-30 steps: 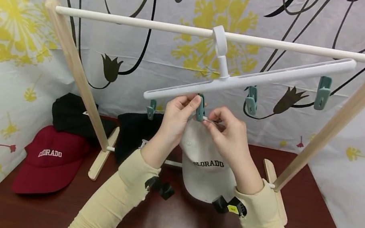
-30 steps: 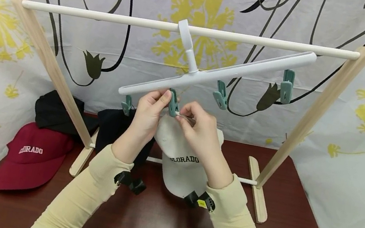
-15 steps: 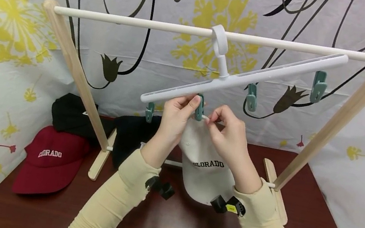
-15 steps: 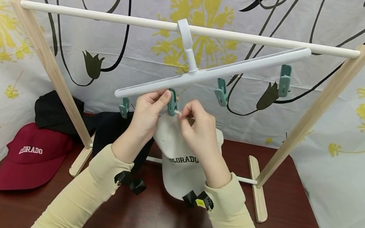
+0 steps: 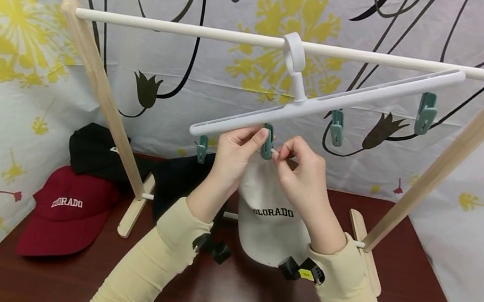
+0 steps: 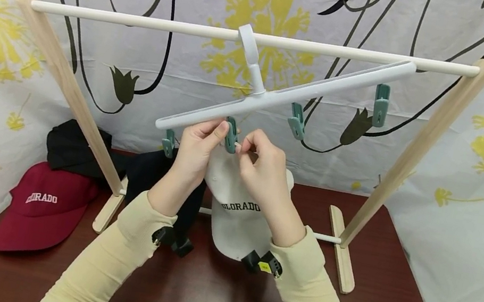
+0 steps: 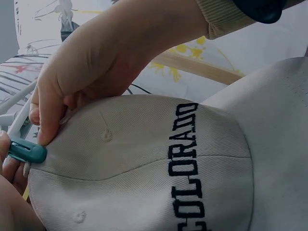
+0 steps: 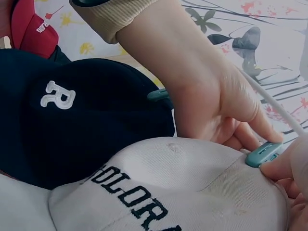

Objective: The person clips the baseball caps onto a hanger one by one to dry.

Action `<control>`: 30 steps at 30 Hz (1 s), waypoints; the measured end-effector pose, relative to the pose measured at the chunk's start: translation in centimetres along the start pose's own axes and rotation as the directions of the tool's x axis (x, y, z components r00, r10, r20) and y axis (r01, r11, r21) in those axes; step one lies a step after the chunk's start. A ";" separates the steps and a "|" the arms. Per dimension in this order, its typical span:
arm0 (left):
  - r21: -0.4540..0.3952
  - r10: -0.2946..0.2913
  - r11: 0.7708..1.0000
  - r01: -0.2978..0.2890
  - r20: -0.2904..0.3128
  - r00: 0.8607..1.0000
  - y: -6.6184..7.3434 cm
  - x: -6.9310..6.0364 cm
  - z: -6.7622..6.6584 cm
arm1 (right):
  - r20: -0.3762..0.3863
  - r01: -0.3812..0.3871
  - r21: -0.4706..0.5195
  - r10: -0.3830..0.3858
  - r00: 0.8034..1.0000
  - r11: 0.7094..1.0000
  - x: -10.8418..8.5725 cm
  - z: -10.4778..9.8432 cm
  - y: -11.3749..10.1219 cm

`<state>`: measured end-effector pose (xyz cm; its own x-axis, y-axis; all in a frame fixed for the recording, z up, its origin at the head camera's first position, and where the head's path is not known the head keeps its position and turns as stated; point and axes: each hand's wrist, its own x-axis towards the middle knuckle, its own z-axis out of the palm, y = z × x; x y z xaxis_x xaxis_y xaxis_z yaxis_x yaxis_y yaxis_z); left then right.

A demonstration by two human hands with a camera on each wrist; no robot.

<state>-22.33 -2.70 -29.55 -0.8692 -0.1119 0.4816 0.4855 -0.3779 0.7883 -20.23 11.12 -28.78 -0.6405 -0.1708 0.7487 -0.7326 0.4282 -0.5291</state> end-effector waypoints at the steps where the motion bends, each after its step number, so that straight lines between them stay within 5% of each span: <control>1: 0.014 0.001 1.000 -0.001 0.007 1.000 0.0 0.0 -0.1 | -0.002 0.002 -0.001 -0.002 1.000 1.000 0.0 0.0 0.0; 18: 0.177 -0.025 0.984 0.011 0.075 0.997 0.2 -0.3 -0.9 | 0.017 -0.050 0.050 0.049 0.999 0.997 -0.8 0.2 0.5; 30: 0.271 -0.015 0.962 -0.014 0.105 0.994 -0.1 -0.7 -1.2 | 0.012 -0.042 -0.028 0.042 0.999 0.999 -1.6 -0.1 1.2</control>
<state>-21.90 -3.67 -30.38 -0.8616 -0.0091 0.5075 0.5052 -0.1128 0.8556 -20.05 11.99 -30.53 -0.6738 -0.1632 0.7207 -0.6983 0.4597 -0.5487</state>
